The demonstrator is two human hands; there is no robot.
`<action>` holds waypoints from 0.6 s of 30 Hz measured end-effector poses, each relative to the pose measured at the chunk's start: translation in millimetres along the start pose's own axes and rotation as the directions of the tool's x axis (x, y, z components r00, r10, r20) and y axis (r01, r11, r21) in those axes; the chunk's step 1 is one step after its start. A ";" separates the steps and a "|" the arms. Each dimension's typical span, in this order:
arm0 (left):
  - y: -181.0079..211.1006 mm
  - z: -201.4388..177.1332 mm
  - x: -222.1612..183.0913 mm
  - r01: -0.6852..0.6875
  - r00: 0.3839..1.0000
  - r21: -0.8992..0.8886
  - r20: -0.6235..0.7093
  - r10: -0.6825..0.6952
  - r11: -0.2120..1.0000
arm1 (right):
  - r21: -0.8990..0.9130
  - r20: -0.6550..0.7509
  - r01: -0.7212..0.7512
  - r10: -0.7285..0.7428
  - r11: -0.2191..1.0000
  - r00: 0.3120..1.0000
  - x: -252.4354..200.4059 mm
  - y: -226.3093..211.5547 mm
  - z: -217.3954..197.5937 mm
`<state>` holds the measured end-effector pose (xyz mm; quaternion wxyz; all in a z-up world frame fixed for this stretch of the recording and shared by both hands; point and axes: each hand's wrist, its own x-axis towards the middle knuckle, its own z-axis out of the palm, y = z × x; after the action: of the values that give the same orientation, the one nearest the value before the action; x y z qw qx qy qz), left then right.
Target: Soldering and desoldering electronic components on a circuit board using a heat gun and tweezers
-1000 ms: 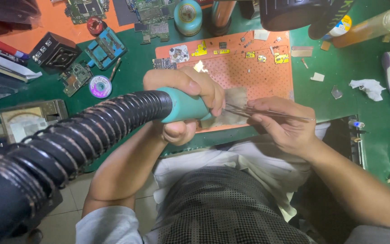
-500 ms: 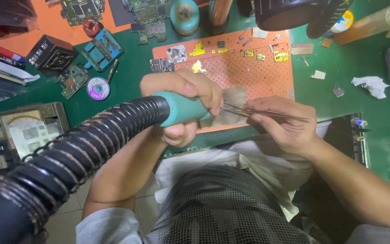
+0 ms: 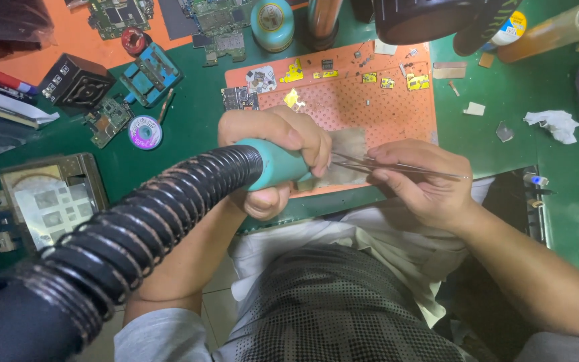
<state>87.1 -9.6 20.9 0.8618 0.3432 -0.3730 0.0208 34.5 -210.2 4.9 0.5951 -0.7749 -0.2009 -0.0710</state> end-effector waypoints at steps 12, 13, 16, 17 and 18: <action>-4.7 4.2 0.5 -0.110 0.991 0.066 -0.075 0.115 0.992 | 0.011 0.000 0.035 -0.035 0.999 0.999 -0.2 -0.1 0.1; -3.6 3.6 1.1 -0.101 0.992 0.079 -0.065 0.106 0.992 | 0.012 -0.002 0.033 -0.033 0.999 0.999 -0.4 0.2 0.1; -10.8 5.5 -2.4 -0.144 0.984 0.090 -0.088 0.152 0.985 | 0.021 0.005 0.031 -0.031 0.999 1.000 0.2 -0.4 -0.5; -10.5 5.7 -1.6 -0.144 0.984 0.090 -0.088 0.152 0.985 | 0.022 0.004 0.031 -0.031 0.999 0.999 0.2 -0.6 -0.1; -10.3 5.9 -0.9 -0.151 0.984 0.097 -0.083 0.159 0.984 | 0.017 0.002 0.030 -0.030 0.999 1.000 0.2 -0.8 0.2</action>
<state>85.7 -20.9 17.3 0.8572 0.3503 -0.3578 0.1204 34.4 -209.8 5.6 0.6005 -0.7666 -0.2139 -0.0772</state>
